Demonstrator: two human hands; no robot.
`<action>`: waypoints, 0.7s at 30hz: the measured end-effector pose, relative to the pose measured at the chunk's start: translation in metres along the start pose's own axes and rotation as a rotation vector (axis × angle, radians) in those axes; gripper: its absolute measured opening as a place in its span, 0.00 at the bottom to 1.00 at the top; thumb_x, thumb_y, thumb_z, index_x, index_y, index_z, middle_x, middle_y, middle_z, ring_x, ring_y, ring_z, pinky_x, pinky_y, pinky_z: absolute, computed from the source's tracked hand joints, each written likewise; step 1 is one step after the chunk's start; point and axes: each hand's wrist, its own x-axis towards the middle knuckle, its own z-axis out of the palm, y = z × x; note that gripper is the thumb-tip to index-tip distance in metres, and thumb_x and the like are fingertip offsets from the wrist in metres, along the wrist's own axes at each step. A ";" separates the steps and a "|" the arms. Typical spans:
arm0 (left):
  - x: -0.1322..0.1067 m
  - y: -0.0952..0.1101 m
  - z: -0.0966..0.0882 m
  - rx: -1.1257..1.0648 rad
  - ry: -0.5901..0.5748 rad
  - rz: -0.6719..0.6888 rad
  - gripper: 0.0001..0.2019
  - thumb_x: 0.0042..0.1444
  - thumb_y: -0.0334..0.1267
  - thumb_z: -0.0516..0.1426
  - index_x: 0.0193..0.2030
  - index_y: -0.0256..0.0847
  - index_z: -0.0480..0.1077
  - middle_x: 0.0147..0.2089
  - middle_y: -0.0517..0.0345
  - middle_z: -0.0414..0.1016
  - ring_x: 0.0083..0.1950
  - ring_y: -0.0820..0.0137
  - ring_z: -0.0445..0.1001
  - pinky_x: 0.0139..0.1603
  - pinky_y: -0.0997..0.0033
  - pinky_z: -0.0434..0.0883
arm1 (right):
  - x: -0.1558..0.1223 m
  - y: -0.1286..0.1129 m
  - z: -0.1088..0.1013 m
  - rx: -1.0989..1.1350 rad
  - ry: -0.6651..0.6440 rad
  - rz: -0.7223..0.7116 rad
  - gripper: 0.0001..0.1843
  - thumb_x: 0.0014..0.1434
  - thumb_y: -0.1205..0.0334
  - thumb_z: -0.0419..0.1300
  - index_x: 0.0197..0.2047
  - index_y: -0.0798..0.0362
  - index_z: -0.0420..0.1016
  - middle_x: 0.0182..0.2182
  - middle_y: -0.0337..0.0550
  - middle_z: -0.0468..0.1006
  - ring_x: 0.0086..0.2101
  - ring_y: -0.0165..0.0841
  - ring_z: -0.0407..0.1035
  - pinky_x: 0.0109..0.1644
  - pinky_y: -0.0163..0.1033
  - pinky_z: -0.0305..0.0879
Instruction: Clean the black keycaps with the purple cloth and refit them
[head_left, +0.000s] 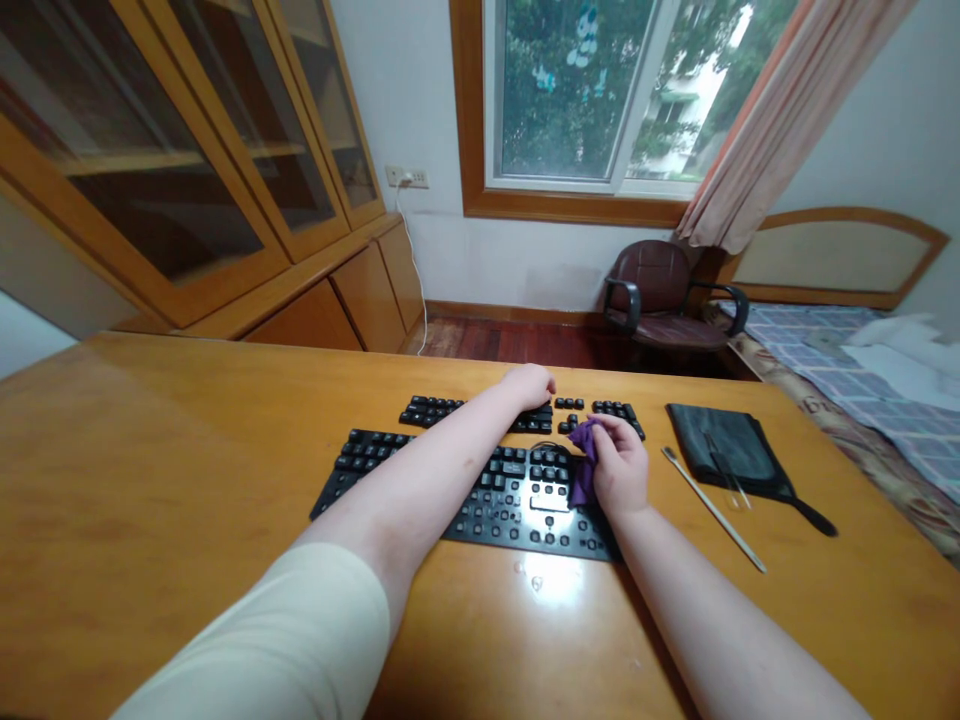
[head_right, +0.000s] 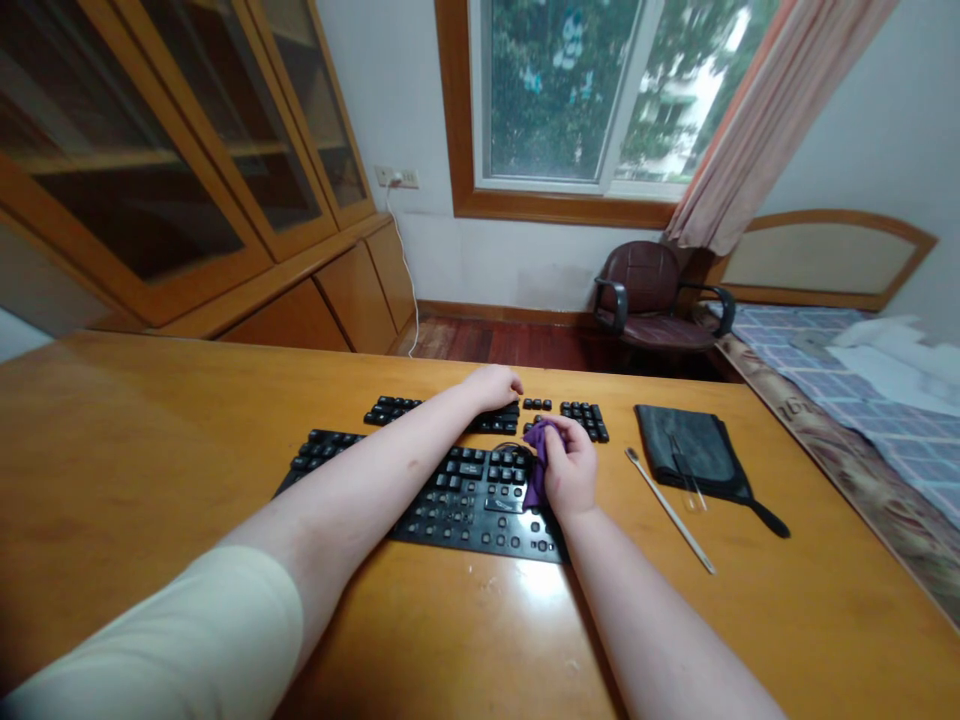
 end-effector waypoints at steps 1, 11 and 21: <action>0.000 0.000 0.001 -0.001 -0.001 0.000 0.11 0.47 0.37 0.60 0.39 0.47 0.77 0.42 0.54 0.78 0.46 0.61 0.74 0.48 0.66 0.68 | 0.000 0.001 0.000 -0.002 0.004 -0.009 0.10 0.55 0.58 0.57 0.38 0.54 0.73 0.30 0.44 0.77 0.32 0.34 0.72 0.39 0.44 0.68; -0.036 0.006 -0.021 -0.122 0.271 -0.009 0.14 0.55 0.36 0.55 0.48 0.42 0.73 0.48 0.53 0.74 0.49 0.65 0.71 0.53 0.68 0.66 | 0.000 0.004 0.000 -0.066 -0.043 -0.086 0.11 0.57 0.58 0.56 0.41 0.54 0.73 0.35 0.46 0.77 0.35 0.35 0.72 0.43 0.46 0.68; -0.157 0.022 0.018 -0.715 0.588 0.096 0.14 0.51 0.28 0.58 0.44 0.45 0.74 0.42 0.55 0.71 0.45 0.69 0.72 0.51 0.64 0.71 | -0.005 -0.013 0.008 -0.117 -0.244 -0.047 0.16 0.57 0.55 0.56 0.46 0.51 0.75 0.45 0.48 0.77 0.46 0.40 0.71 0.53 0.48 0.64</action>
